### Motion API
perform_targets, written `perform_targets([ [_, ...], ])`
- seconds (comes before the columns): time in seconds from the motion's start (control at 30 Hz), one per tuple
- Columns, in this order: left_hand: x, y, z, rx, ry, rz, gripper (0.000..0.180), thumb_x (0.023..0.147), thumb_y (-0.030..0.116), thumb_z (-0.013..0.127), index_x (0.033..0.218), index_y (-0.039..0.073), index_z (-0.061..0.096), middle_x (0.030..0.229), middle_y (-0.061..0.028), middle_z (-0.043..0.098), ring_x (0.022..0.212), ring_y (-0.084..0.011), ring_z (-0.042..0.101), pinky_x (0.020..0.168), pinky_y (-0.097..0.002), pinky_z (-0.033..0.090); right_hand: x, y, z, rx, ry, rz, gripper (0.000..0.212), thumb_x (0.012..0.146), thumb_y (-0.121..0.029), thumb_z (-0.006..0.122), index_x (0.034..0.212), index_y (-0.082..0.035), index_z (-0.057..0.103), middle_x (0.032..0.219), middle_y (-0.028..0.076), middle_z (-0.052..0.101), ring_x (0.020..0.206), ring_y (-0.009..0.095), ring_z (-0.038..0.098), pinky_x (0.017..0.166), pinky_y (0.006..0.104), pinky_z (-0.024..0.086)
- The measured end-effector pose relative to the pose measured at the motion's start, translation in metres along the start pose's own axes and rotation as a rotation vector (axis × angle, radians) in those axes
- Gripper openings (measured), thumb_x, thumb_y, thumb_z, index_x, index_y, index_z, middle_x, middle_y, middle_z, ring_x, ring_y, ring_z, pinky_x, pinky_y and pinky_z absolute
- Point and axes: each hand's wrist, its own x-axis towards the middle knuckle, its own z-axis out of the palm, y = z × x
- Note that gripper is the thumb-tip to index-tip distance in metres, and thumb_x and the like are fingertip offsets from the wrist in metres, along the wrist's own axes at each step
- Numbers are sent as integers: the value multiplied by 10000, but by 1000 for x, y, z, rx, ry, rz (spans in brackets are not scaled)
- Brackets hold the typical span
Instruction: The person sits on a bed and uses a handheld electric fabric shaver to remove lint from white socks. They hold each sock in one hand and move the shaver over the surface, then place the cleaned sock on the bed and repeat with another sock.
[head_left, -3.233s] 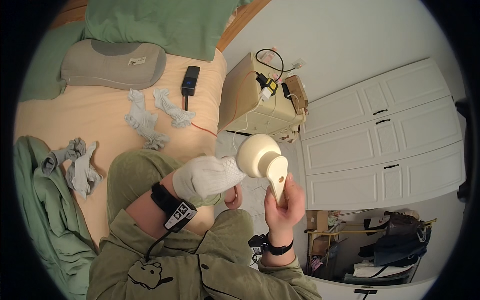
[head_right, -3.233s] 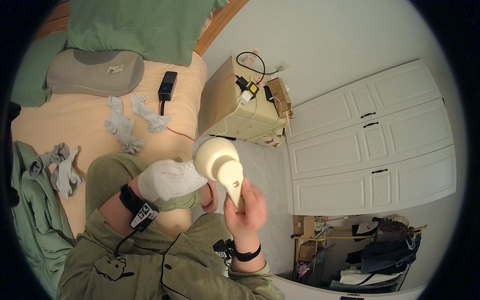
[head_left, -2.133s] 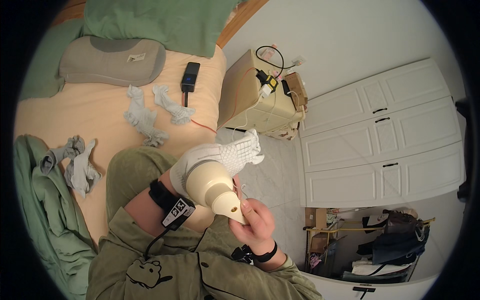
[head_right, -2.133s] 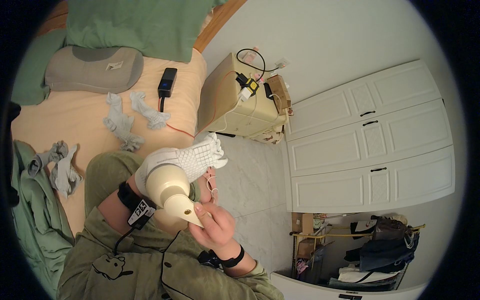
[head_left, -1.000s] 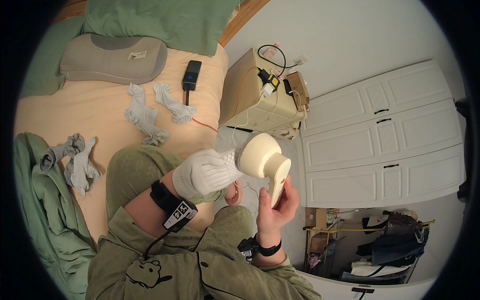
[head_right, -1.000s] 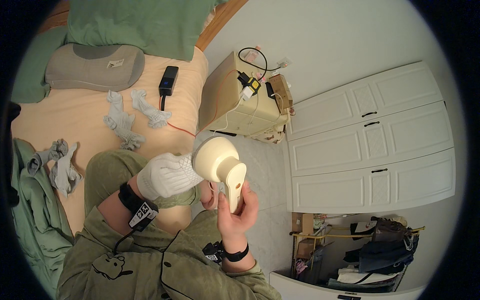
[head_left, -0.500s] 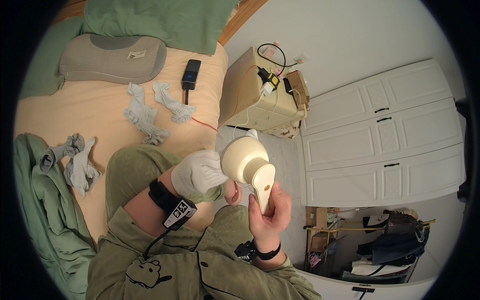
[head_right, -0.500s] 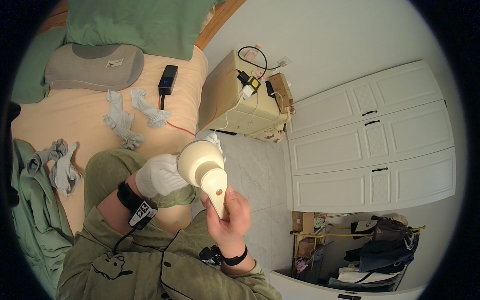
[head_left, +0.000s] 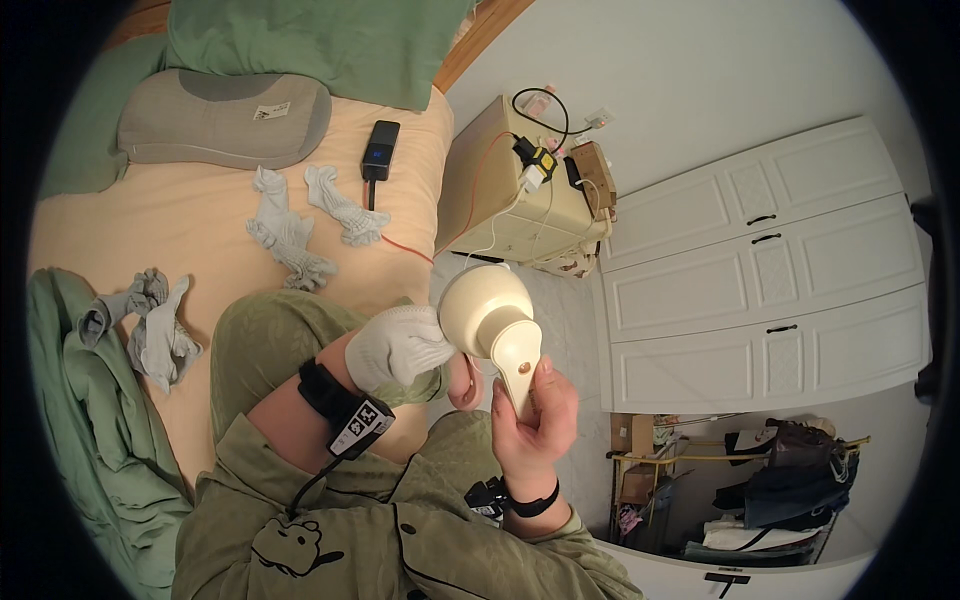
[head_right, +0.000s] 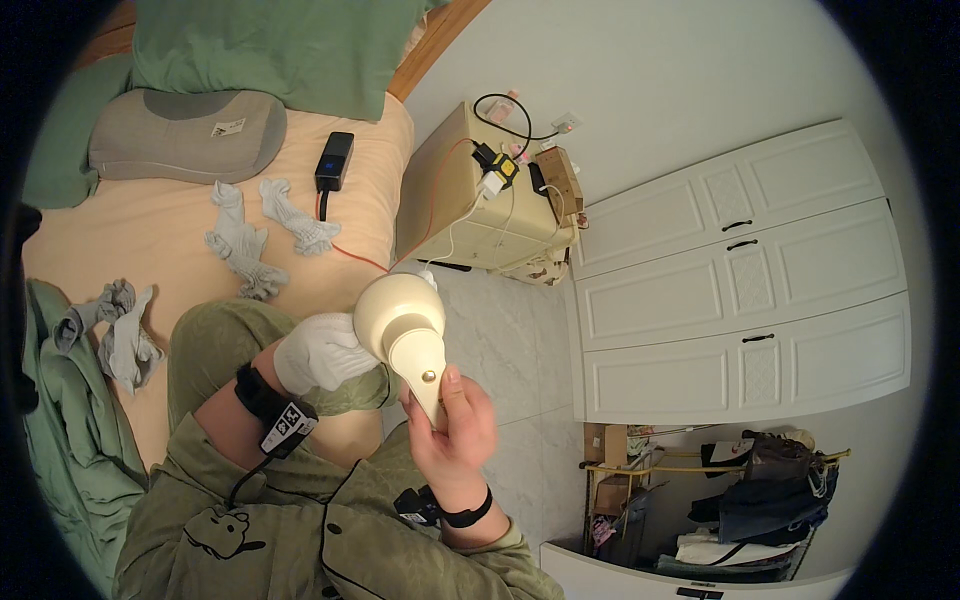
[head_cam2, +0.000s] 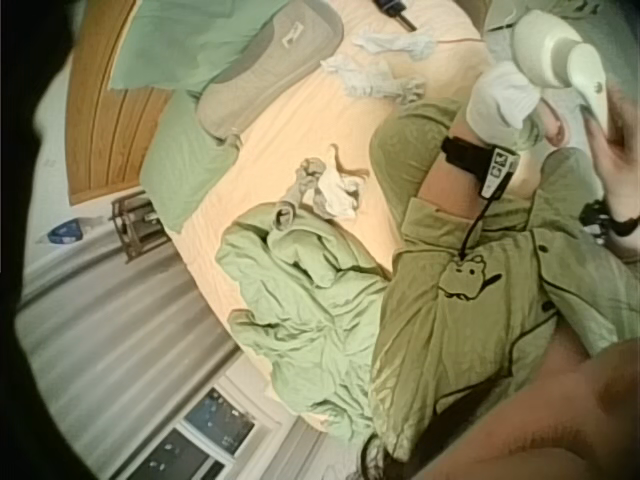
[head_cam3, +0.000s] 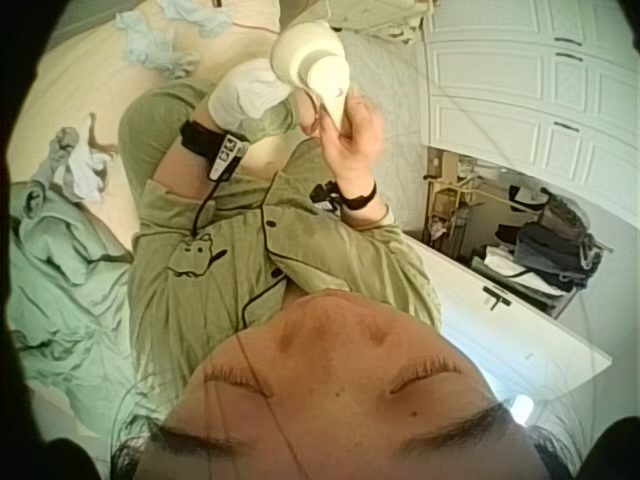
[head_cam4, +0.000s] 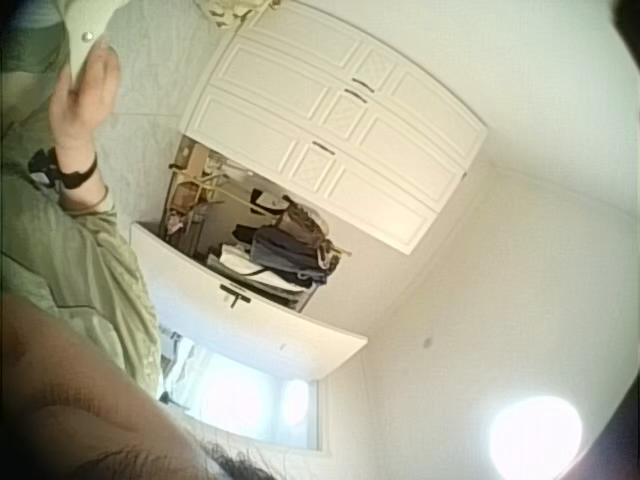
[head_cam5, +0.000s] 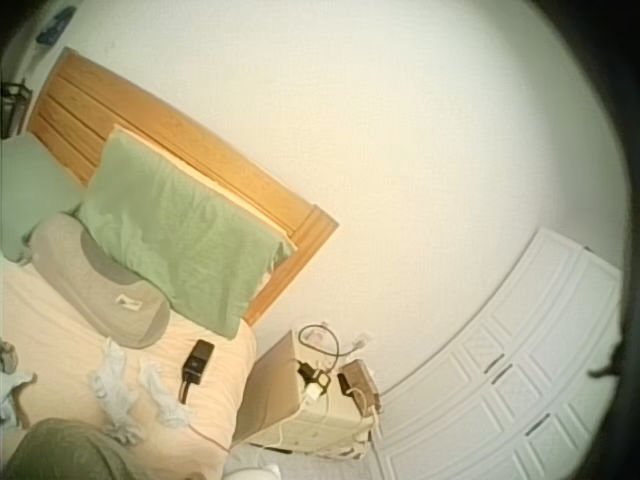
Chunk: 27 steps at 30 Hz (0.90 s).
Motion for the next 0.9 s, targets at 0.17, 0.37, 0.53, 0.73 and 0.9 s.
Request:
perform_targets([
  [0.17,-14,-8,1,-120,-125,-308,154,912,104,604,995,-4,676,946,-135,658,912,-214,652,817,-329,527,2,0,0,17,-5,32,673,753,126,757,1372,-18,537,1204,175,582,1018,258,631,879,339,521],
  [0.37,-17,-12,7,-45,-206,-271,389,1010,150,471,1355,-26,510,1218,-92,602,1136,-199,592,988,-293,487,2,11,-4,94,16,121,611,805,84,746,1365,62,503,1265,168,579,1118,246,608,1004,372,470],
  [0.53,-7,-5,12,-934,-44,-520,520,843,62,572,1322,-114,468,976,-119,651,1031,-280,586,942,-320,472,-3,20,-8,245,20,287,566,870,15,730,1379,63,486,1363,198,570,1240,263,569,1063,390,439],
  [0.73,7,-8,3,-659,-331,-347,328,1011,131,443,1287,-16,545,1187,-76,622,1099,-182,566,988,-319,457,-6,24,-11,271,17,281,577,868,27,729,1387,48,478,1370,198,566,1250,268,564,1071,402,435],
  [0.9,13,3,-1,-107,-96,-1,377,894,92,514,1247,-35,561,1049,-86,642,983,-270,562,893,-356,471,-5,25,-13,297,17,259,574,862,36,731,1379,45,484,1372,199,564,1258,270,558,1075,411,431],
])
